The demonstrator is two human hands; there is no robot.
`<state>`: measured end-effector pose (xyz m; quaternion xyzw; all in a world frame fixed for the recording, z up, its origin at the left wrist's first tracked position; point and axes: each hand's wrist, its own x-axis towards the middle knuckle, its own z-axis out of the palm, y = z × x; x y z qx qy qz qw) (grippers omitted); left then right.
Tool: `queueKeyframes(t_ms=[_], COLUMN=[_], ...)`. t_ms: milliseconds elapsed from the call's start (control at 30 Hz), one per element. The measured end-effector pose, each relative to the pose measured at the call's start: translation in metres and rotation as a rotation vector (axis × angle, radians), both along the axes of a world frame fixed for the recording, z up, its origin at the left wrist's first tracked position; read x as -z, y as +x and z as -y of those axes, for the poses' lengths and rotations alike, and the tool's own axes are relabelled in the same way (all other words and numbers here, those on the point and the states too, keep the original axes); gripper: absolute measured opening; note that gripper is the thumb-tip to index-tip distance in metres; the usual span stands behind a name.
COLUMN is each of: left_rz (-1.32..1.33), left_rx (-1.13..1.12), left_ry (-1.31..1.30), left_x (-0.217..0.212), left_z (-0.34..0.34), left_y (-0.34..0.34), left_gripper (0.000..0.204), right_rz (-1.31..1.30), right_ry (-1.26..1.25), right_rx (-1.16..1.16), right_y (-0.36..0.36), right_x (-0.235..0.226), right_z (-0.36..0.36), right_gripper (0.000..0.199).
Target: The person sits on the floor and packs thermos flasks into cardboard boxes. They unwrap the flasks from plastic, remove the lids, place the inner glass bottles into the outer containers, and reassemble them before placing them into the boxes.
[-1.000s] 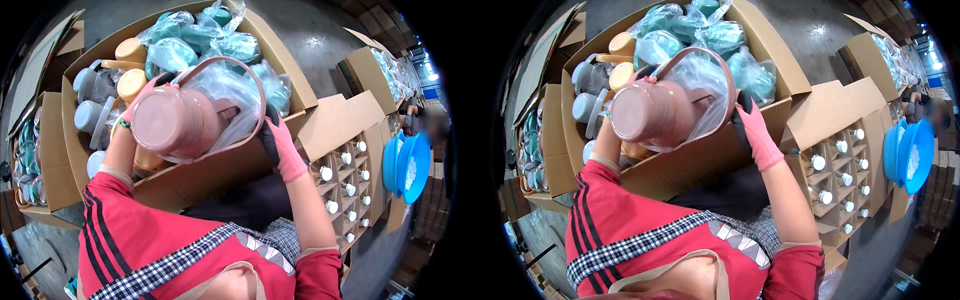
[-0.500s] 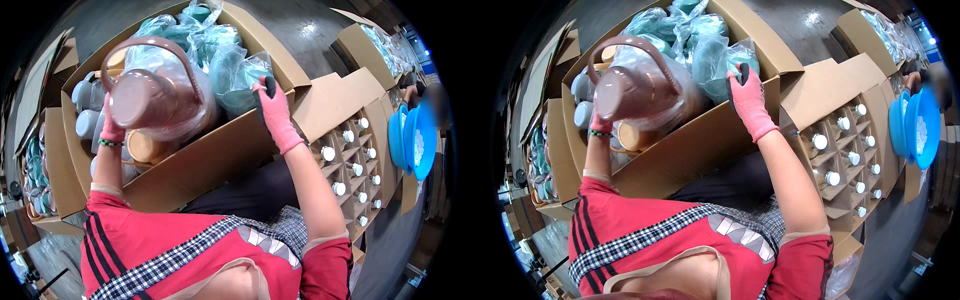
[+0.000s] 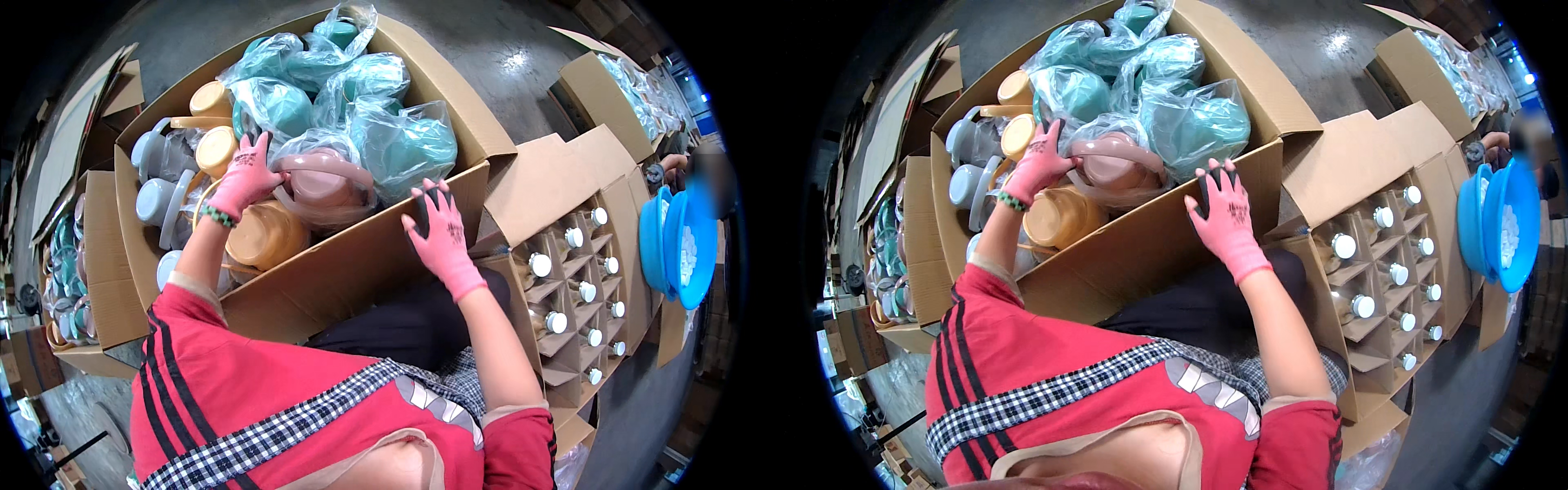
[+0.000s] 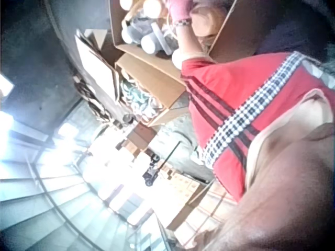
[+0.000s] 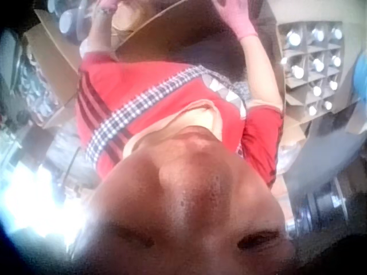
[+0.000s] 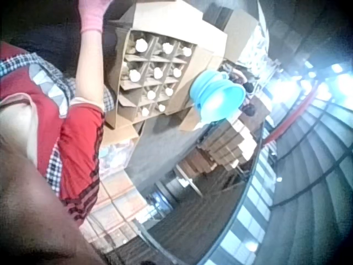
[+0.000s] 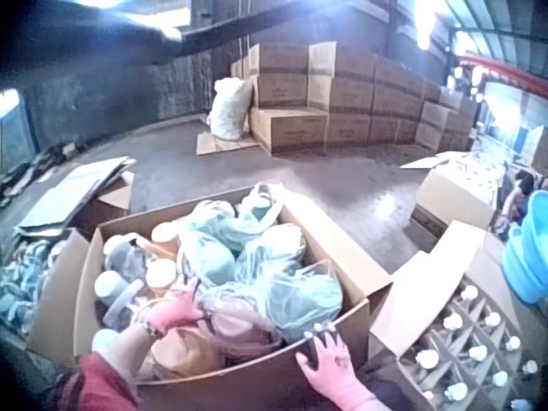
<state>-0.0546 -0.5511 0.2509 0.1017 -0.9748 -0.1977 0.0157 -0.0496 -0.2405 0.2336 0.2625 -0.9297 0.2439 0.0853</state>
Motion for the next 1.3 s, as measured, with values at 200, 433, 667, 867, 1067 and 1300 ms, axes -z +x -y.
queueKeyframes(t_ms=[200, 433, 667, 867, 1067, 1300], left_rz=[-0.289, 0.124, -0.107, -0.187, 0.025, -0.330], left_rx=[0.574, 0.204, -0.473, -0.354, -0.134, 0.426], left_ry=[-0.054, 0.321, -0.125, 1.109, 1.165, 1.258], left_x=[-0.052, -0.060, 0.040, 0.038, 0.033, -0.171], left_z=[-0.035, -0.009, 0.020, 0.070, 0.039, -0.026], left_y=[0.012, -0.027, -0.067, -0.080, -0.082, -0.053], left_gripper=[0.068, 0.069, 0.075, 0.020, 0.016, 0.025], right_rz=[0.318, 0.230, 0.231, 0.263, 0.272, 0.348], right_ry=[-0.132, -0.124, -0.089, -0.176, -0.206, -0.229], right_rx=[0.000, 0.176, 0.313, 0.344, 0.326, 0.323], right_y=[0.064, 0.117, 0.181, 0.197, 0.196, 0.206], right_x=[-0.018, -0.046, -0.013, -0.001, -0.003, -0.025], right_z=[-0.046, -0.099, -0.129, -0.134, -0.125, -0.153], right_gripper=[0.039, 0.035, 0.048, 0.051, 0.051, 0.036])
